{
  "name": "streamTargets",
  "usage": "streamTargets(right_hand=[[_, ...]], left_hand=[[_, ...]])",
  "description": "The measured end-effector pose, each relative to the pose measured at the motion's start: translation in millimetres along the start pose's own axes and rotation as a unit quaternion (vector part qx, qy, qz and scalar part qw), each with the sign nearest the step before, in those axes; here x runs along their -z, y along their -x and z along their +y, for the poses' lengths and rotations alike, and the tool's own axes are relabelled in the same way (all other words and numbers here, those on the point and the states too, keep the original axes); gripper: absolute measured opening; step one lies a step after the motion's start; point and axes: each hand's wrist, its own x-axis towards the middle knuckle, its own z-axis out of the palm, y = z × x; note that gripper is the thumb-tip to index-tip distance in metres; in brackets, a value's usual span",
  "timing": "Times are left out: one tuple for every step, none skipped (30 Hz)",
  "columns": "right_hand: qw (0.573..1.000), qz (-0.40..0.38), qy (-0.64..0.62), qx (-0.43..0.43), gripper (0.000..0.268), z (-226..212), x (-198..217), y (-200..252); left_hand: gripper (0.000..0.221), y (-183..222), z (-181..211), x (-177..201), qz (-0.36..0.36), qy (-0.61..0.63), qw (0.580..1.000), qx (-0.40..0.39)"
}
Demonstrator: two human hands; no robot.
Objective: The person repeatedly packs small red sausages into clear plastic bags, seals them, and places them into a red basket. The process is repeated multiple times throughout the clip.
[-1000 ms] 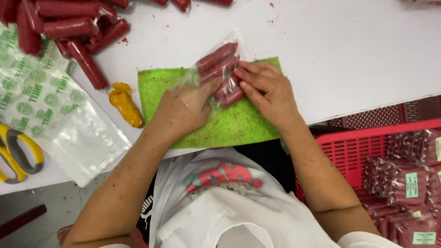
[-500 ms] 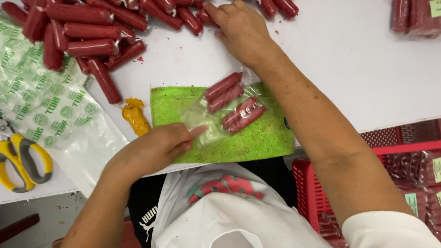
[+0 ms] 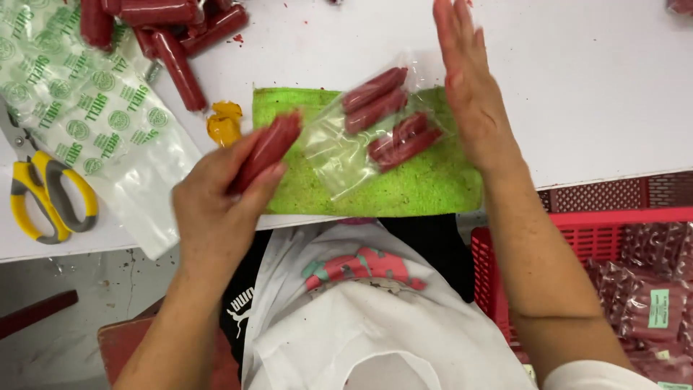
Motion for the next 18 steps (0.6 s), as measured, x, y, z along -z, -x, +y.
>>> streamTargets(right_hand=[[0.998, -0.060, 0.019, -0.006, 0.081, 13.3, 3.6, 1.7], [0.992, -0.121, 0.038, -0.015, 0.086, 27.2, 7.4, 5.4], [0.992, -0.122, 0.037, -0.015, 0.086, 24.3, 6.3, 8.1], [0.986, -0.143, -0.001, -0.085, 0.097, 20.9, 4.3, 10.1], [0.974, -0.163, -0.039, -0.154, 0.108, 17.4, 2.9, 12.0], [0.974, -0.161, -0.038, -0.154, 0.108, 15.7, 0.5, 12.9], [0.974, -0.177, -0.004, -0.144, 0.105, 14.2, -1.5, 13.6], [0.972, -0.191, 0.031, -0.136, 0.102, 12.7, -3.6, 15.2], [0.972, -0.186, 0.032, -0.139, 0.102, 17.8, -4.9, 16.2], [0.979, -0.184, 0.035, -0.080, 0.090, 23.2, -5.3, 16.9], [0.982, -0.183, 0.039, -0.020, 0.078, 28.6, -5.6, 17.1], [0.983, -0.180, 0.039, -0.020, 0.078, 24.2, -1.0, 15.2], [0.980, -0.179, 0.003, -0.086, 0.090, 20.0, 3.5, 13.0], [0.971, -0.179, -0.036, -0.152, 0.103, 16.4, 6.4, 11.6], [0.972, -0.177, -0.039, -0.153, 0.103, 19.5, 12.0, 6.0], [0.980, -0.154, -0.032, -0.121, 0.103, 22.6, 17.8, 0.6], [0.987, -0.130, -0.026, -0.089, 0.103, 25.4, 23.6, -4.5], [0.987, -0.129, -0.026, -0.088, 0.103, 21.3, 24.0, -10.9]], left_hand=[[0.044, 9.0, -15.5, 8.8, -0.017, -0.119, 0.993, -0.007], [0.041, 19.0, -31.2, 16.9, -0.036, -0.236, 0.971, -0.011], [0.041, 17.5, -36.4, 6.2, -0.037, -0.237, 0.971, -0.009], [0.039, 15.6, -41.7, -3.2, -0.077, -0.229, 0.970, -0.037], [0.037, 13.5, -46.6, -12.9, -0.117, -0.220, 0.966, -0.065], [0.037, 3.6, -46.9, -34.0, -0.118, -0.220, 0.966, -0.067], [0.029, -6.4, -46.9, -55.6, -0.125, -0.214, 0.963, -0.103], [0.021, -16.8, -47.3, -77.3, -0.133, -0.208, 0.959, -0.140], [0.021, -27.4, -49.6, -95.4, -0.137, -0.207, 0.958, -0.144], [0.019, -37.8, -51.3, -114.6, -0.136, -0.240, 0.937, -0.212], [0.018, -48.4, -52.8, -133.8, -0.134, -0.272, 0.911, -0.279], [0.018, -46.0, -40.6, -121.7, -0.135, -0.272, 0.910, -0.282], [0.029, -43.9, -28.6, -109.7, -0.201, -0.243, 0.917, -0.245], [0.043, -40.7, -17.4, -96.9, -0.266, -0.215, 0.917, -0.204], [0.043, -37.4, -16.7, -85.0, -0.268, -0.217, 0.916, -0.204], [0.046, -34.0, -16.1, -73.4, -0.254, -0.225, 0.927, -0.160], [0.050, -30.4, -15.4, -61.4, -0.240, -0.233, 0.935, -0.116], [0.050, -31.5, -32.0, -69.3, -0.241, -0.234, 0.935, -0.117]])
